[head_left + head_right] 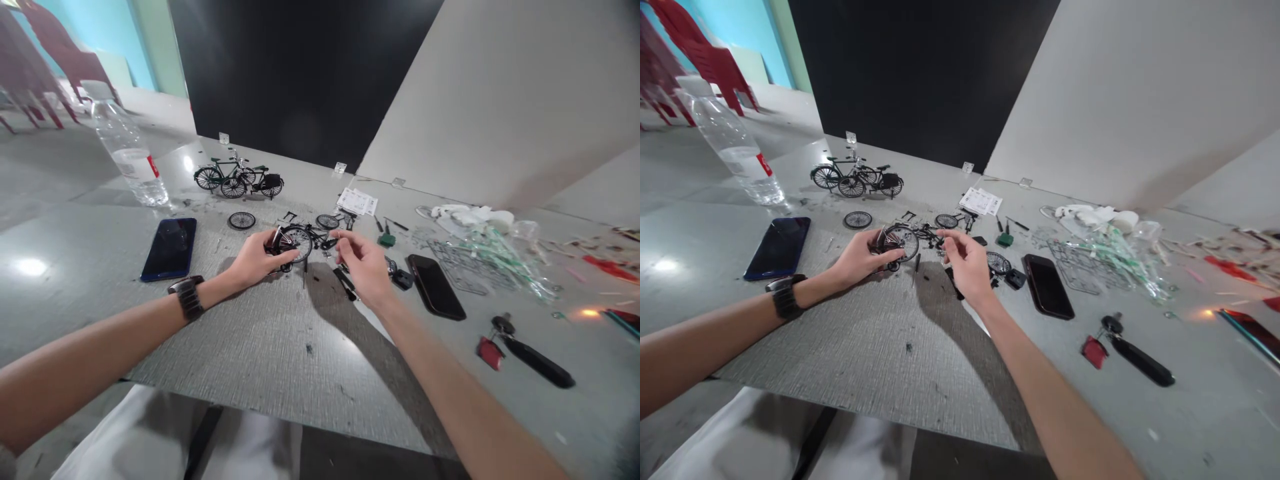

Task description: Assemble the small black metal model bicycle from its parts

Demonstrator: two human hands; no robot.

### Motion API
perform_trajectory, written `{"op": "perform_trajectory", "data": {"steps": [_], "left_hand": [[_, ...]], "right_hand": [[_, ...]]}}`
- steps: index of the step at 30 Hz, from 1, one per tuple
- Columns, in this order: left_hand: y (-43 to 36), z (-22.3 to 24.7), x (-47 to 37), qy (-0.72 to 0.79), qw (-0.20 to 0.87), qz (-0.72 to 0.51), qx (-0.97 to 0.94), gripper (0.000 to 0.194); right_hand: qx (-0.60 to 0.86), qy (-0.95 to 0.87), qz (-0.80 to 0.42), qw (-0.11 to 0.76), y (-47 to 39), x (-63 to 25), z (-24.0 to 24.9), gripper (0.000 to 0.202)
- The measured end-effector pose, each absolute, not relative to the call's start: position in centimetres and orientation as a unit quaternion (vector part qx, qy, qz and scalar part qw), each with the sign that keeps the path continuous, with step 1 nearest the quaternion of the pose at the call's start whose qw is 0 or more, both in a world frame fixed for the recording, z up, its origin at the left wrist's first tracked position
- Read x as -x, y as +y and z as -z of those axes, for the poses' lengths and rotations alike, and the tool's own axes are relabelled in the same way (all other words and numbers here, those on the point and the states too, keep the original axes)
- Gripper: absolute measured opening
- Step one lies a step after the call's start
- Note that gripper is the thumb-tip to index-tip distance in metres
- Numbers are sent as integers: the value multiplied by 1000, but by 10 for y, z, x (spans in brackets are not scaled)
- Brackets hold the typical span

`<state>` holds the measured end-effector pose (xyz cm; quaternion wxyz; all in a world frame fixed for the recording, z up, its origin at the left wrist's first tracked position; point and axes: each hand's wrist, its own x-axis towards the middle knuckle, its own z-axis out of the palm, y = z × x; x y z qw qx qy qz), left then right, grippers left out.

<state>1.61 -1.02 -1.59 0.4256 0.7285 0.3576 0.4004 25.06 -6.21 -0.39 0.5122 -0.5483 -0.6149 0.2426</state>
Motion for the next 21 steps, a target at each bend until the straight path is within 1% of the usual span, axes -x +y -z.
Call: {"op": "perform_trajectory", "data": {"steps": [2,5,9,13,16,21], "left_hand": [[-10,16,-16,358,436,-399,-722,39],[-9,16,-17,357,465,-389,-710,40],[-9,17,-16,357,488,-376,-702,42],[-9,18,-15,363,499,-365,-697,42],[-9,17,-15,352,504,-362,-701,42],[-7,17,-16,333,493,-356,-721,42]], "right_hand": [[524,-593,-296,535,-65,-243,8,39],[502,-580,-331,550,-69,-235,12,36],[493,-583,-350,542,-74,-228,12,32],[499,-599,-343,523,-78,-223,11,31],[515,-641,-270,500,-81,-221,8,28],[467,-755,-46,457,-88,-216,2,17]]}}
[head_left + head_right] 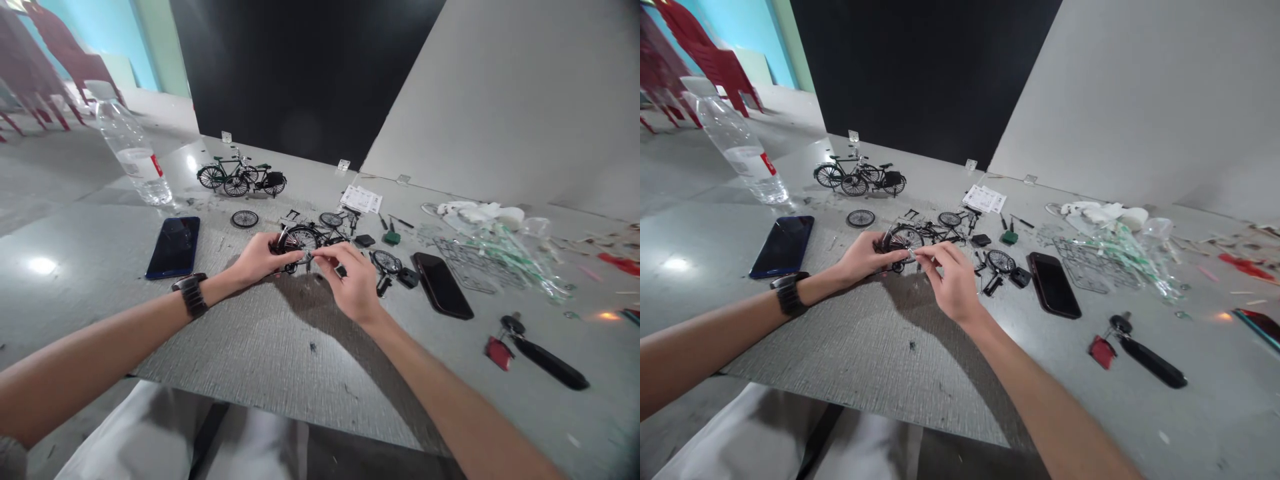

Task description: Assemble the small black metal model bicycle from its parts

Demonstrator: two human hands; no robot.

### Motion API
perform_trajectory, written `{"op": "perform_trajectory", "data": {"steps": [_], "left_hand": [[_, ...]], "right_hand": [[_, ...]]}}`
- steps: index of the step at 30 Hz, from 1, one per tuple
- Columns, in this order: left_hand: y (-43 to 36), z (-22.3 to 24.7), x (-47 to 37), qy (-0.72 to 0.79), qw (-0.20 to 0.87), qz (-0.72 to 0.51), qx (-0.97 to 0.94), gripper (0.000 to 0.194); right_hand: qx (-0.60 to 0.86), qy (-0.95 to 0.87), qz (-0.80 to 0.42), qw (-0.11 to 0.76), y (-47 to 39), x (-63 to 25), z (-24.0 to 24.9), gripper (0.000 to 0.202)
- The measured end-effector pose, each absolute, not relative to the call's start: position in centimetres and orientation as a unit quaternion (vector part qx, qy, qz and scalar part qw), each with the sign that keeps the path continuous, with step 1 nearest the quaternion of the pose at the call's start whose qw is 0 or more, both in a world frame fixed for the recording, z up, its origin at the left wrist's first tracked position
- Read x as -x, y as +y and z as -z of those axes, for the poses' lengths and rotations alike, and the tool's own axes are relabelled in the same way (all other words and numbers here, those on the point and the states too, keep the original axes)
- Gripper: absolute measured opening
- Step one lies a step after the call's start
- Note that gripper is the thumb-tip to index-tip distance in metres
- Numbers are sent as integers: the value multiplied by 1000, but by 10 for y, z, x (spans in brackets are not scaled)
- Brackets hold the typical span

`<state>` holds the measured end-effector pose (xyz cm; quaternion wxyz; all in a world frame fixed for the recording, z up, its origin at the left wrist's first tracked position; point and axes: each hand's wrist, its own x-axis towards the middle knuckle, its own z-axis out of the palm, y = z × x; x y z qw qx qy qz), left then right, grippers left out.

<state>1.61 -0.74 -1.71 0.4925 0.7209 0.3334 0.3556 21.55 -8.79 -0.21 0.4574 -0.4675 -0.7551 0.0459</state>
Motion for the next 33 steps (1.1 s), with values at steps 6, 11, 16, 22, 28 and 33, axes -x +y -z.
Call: {"op": "perform_trajectory", "data": {"steps": [6,11,16,22,28,33], "left_hand": [[-7,19,-16,349,485,-341,-726,43],[-6,19,-17,352,481,-331,-732,43],[-7,18,-17,349,472,-334,-738,42],[-9,17,-17,335,467,-326,-751,39],[-9,18,-17,330,467,-333,-750,38],[-8,17,-17,332,426,-342,-769,35]], "right_hand": [[458,-777,53,429,-87,-213,4,16],[456,-777,50,432,-84,-215,6,13],[456,-773,45,438,-85,-215,7,12],[473,-770,28,427,-84,-214,9,10],[470,-773,28,426,-86,-215,7,7],[467,-776,31,424,-86,-214,7,7]]}}
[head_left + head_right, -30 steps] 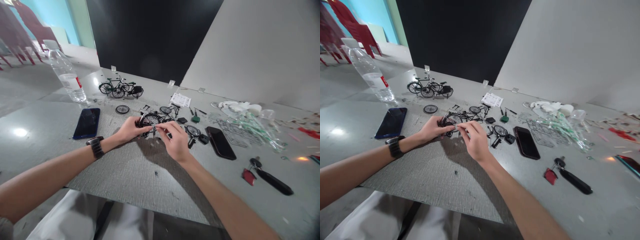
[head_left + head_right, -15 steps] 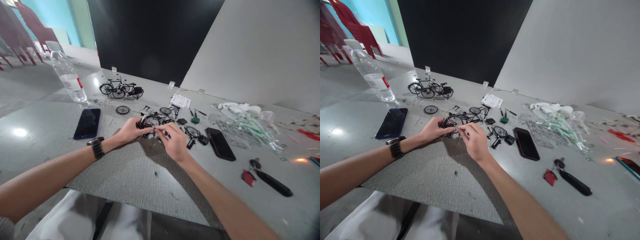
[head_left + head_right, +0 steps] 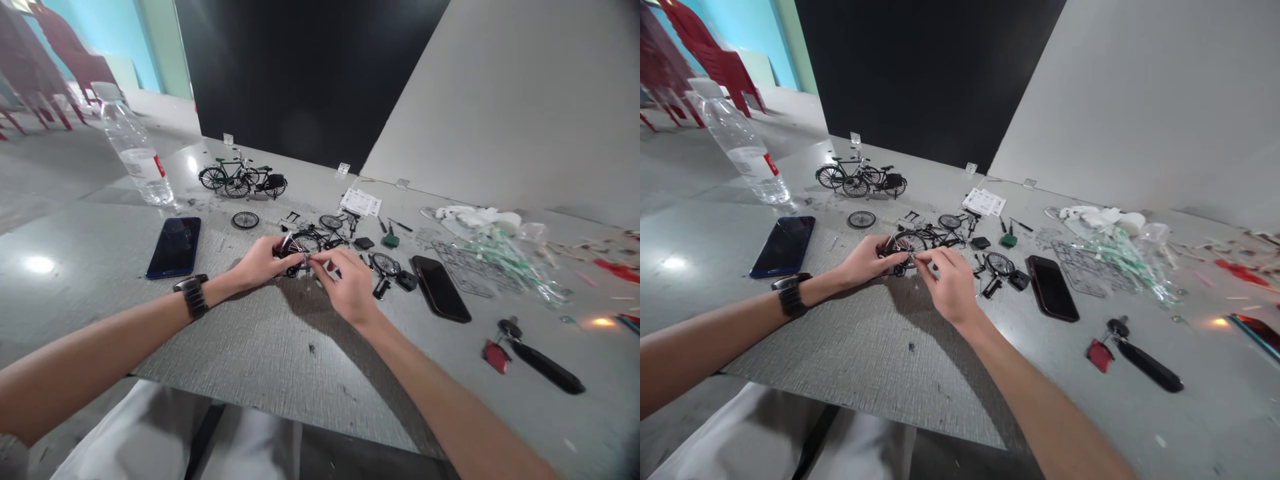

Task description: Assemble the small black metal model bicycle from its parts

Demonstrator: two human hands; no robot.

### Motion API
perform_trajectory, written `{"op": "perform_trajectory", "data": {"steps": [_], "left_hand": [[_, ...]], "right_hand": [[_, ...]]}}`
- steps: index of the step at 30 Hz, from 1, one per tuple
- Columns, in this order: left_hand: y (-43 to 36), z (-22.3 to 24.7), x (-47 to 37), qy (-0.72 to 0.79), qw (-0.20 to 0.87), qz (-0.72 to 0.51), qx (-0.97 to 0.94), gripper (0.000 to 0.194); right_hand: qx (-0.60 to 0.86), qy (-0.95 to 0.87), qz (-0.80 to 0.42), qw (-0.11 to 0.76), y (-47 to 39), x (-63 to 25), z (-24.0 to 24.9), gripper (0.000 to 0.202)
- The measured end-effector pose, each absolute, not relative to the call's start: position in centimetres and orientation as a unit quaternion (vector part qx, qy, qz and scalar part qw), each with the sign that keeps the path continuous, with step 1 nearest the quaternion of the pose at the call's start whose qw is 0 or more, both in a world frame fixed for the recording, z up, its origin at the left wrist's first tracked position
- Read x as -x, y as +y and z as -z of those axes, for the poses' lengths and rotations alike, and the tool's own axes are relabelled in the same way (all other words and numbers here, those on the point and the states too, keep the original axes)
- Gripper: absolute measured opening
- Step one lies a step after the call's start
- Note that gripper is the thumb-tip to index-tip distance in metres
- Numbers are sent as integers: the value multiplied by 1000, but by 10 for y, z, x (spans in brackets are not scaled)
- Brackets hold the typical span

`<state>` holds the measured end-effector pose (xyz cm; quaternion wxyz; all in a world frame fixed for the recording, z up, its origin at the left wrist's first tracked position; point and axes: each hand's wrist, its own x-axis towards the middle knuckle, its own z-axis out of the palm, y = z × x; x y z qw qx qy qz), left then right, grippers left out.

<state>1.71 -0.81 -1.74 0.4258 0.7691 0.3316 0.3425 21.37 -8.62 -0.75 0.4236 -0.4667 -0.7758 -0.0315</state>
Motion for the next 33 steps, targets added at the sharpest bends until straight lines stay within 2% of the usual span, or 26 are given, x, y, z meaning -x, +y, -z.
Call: {"op": "perform_trajectory", "data": {"steps": [5,13,17,27,33], "left_hand": [[-9,16,-17,316,417,-349,-777,32],[-18,16,-23,344,303,-362,-812,23],[-24,14,-26,330,263,-376,-825,27],[-26,11,-25,348,283,-370,-814,27],[-26,12,-26,363,292,-371,-804,29]], "right_hand": [[459,-778,40,427,-86,-212,7,6],[441,-768,31,463,-96,-200,-2,8],[428,-769,25,473,-98,-197,-3,7],[491,-736,-17,466,-95,-201,0,17],[490,-731,-36,475,-93,-202,1,12]]}}
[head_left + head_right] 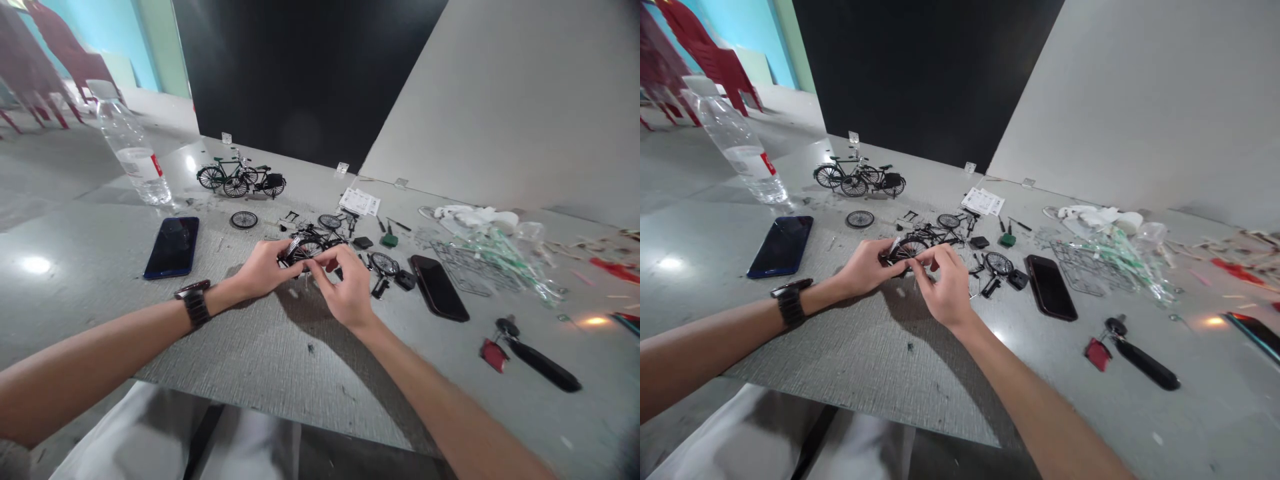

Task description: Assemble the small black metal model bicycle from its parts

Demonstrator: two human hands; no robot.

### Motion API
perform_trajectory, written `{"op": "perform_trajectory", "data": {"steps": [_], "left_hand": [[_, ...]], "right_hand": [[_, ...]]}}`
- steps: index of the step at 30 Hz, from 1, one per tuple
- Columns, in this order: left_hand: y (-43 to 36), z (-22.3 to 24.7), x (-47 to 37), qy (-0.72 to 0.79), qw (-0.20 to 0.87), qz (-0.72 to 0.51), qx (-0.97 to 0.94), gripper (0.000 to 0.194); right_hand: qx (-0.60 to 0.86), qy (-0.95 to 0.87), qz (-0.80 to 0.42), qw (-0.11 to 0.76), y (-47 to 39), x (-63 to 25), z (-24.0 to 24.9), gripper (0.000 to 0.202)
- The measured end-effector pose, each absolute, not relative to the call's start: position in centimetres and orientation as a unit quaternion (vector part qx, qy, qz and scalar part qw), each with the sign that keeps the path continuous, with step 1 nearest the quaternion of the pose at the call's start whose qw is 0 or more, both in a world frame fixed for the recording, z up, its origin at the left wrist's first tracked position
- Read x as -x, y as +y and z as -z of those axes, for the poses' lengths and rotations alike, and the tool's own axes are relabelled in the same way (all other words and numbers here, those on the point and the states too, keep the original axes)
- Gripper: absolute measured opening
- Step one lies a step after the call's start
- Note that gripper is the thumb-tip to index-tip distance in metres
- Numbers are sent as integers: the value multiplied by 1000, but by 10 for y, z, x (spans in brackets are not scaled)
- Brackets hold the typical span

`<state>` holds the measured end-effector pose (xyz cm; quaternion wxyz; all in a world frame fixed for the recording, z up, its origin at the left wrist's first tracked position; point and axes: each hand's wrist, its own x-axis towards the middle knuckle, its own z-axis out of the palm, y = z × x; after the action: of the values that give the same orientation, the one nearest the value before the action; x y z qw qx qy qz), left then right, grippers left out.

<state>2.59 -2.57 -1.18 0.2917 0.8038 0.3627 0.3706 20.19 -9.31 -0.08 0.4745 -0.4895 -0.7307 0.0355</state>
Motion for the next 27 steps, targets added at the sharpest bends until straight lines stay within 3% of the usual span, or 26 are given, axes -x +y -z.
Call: {"op": "perform_trajectory", "data": {"steps": [13,27], "left_hand": [[-25,9,-24,345,314,-361,-807,33],[-17,14,-24,363,412,-380,-745,37]], "right_hand": [[506,-719,-59,473,-90,-206,4,18],[484,-752,-20,447,-89,-208,6,4]]}}
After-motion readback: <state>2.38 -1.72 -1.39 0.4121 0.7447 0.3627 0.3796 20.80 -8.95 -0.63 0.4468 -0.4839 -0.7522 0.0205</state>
